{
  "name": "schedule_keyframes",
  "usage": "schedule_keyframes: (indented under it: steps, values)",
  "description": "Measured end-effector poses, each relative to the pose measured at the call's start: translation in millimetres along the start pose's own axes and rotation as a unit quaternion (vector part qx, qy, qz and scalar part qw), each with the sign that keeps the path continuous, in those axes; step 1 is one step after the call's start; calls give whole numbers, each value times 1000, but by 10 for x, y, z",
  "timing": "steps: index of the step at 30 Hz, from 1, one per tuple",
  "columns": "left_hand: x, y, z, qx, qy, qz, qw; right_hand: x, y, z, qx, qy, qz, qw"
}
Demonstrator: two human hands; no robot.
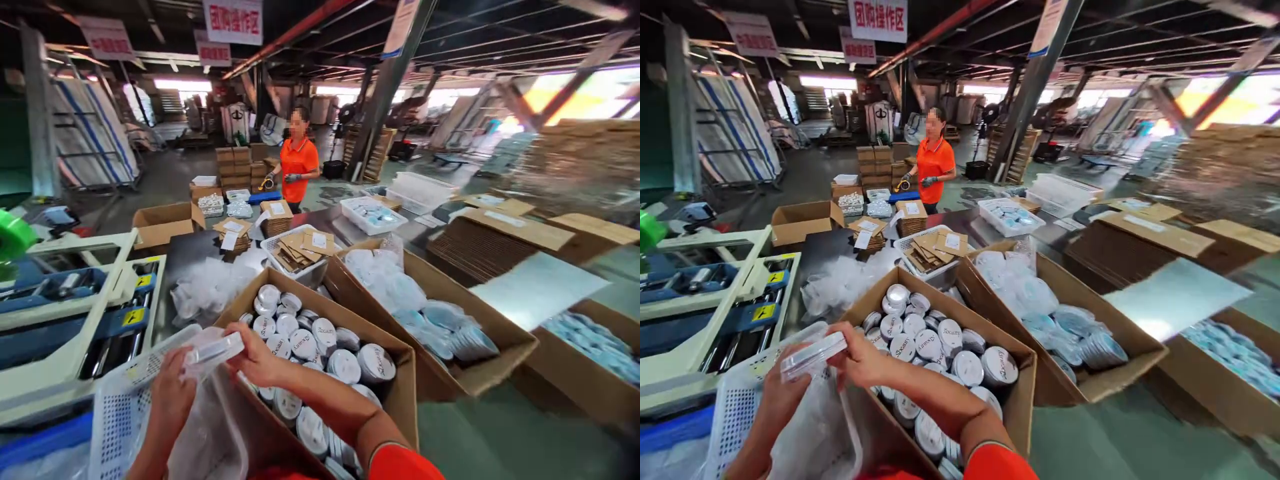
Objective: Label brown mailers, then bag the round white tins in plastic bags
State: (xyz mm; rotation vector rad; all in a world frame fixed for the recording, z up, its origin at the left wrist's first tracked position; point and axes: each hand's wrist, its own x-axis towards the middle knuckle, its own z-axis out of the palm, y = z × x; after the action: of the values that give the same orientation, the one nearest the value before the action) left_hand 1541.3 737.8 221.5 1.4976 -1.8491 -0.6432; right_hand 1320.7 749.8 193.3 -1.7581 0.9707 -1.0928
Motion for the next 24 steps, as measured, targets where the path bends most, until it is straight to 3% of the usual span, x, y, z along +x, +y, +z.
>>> schedule_keyframes:
  steps: [1,3,5,9,13,16,19,22,24]
  values:
    - [8,43,9,-24,1,2,1000,17,-16,-7,35,-23,1,999]
    - [17,87,41,-71,2,5,997,68,-56,-55,-1,-66,24,998]
    - [20,89,88,-88,19,-6,996,118,-106,-133,-135,-90,63,985]
    - [116,84,172,-107,31,-15,994,173,-171,-264,-370,-126,96,915]
    - [541,120,153,-173,40,-7,984,399,-46,-374,-407,-145,43,901]
    - [1069,96,97,-237,30,-16,971,852,149,-569,-419,-125,47,898]
    - [1617,-104,84,-264,57,-45,962,1428,320,-918,-438,-26,76,895]
    - [2014,-541,171,-144,117,-124,975,1870,448,-1292,-477,61,100,871]
    - [2156,-899,293,-52,84,-184,978,2029,555,-1454,-505,60,116,853]
